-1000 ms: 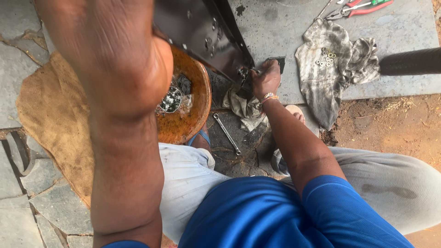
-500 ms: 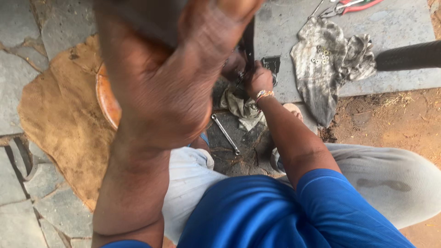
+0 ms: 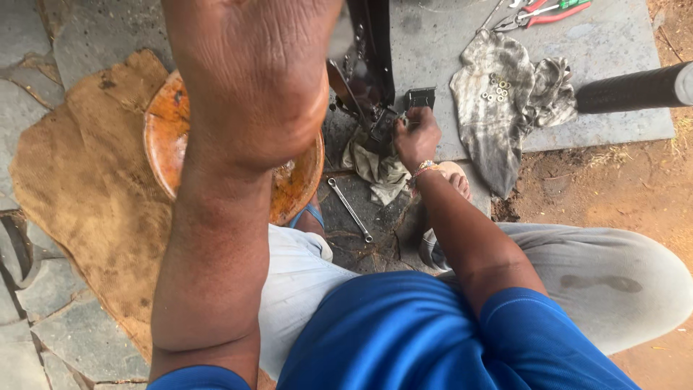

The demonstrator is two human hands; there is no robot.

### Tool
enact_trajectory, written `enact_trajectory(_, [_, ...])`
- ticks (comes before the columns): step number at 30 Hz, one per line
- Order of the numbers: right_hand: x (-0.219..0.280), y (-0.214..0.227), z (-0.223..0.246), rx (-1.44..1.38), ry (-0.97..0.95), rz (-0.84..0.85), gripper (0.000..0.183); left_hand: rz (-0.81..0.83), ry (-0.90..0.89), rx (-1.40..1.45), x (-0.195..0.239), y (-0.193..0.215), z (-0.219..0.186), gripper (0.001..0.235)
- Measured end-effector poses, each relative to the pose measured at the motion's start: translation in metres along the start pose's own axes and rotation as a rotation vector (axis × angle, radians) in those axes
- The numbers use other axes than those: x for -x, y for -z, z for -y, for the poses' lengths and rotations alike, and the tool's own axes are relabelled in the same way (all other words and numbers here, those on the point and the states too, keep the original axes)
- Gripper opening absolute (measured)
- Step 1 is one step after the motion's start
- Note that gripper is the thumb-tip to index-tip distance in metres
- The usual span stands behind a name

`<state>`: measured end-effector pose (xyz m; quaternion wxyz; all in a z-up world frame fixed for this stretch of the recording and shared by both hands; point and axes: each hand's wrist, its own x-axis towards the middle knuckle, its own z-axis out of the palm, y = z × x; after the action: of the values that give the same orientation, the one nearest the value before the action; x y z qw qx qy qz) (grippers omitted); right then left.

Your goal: The person sits on the ground and wipes a long black metal frame with a cloth. They repeatedly dip the cloth into a bowl of liquid and continue wiping different sections of the frame.

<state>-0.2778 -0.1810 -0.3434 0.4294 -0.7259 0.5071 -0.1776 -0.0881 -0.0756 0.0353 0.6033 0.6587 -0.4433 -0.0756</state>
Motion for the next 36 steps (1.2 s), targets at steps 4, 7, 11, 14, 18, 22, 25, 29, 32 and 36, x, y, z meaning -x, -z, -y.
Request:
enact_trajectory(4, [0.013, 0.005, 0.014, 0.164, 0.265, 0.114, 0.03, 0.054, -0.079, -0.084, 0.003, 0.0, -0.008, 0.007])
enact_trajectory(7, [0.012, 0.006, 0.014, 0.23, 0.371, 0.193, 0.035, 0.067, -0.095, -0.142, 0.002, 0.0, -0.012, 0.007])
enact_trajectory(11, [0.006, 0.01, 0.017, 0.338, 0.119, 0.341, 0.037, 0.051, -0.077, -0.085, -0.003, -0.002, -0.011, 0.006])
enact_trajectory(14, [0.018, 0.013, 0.027, 0.066, -0.149, 0.49, 0.04, 0.043, -0.039, -0.035, 0.0, -0.004, -0.011, 0.006])
enact_trajectory(18, [0.023, 0.016, 0.043, 0.453, 0.184, 0.627, 0.044, 0.072, -0.026, 0.015, -0.003, -0.01, -0.01, 0.006])
enact_trajectory(22, [0.012, 0.018, 0.025, 0.818, 0.213, 0.738, 0.07, 0.019, 0.031, 0.039, 0.006, -0.007, -0.001, 0.007])
enact_trajectory(25, [0.005, 0.01, 0.007, 0.953, 0.714, 0.531, 0.068, -0.07, 0.098, 0.058, 0.01, 0.006, 0.008, 0.008])
enact_trajectory(29, [0.024, 0.004, 0.004, 0.503, 0.276, 0.504, 0.061, -0.152, 0.142, 0.095, 0.008, 0.013, 0.02, 0.01])
enact_trajectory(32, [0.045, 0.014, 0.018, 0.556, 0.298, 0.674, 0.066, -0.088, 0.143, 0.087, 0.008, 0.01, 0.02, 0.011])
enact_trajectory(36, [0.025, 0.035, 0.043, 0.962, 0.169, 0.838, 0.064, 0.041, 0.071, 0.059, 0.008, 0.0, 0.01, 0.013])
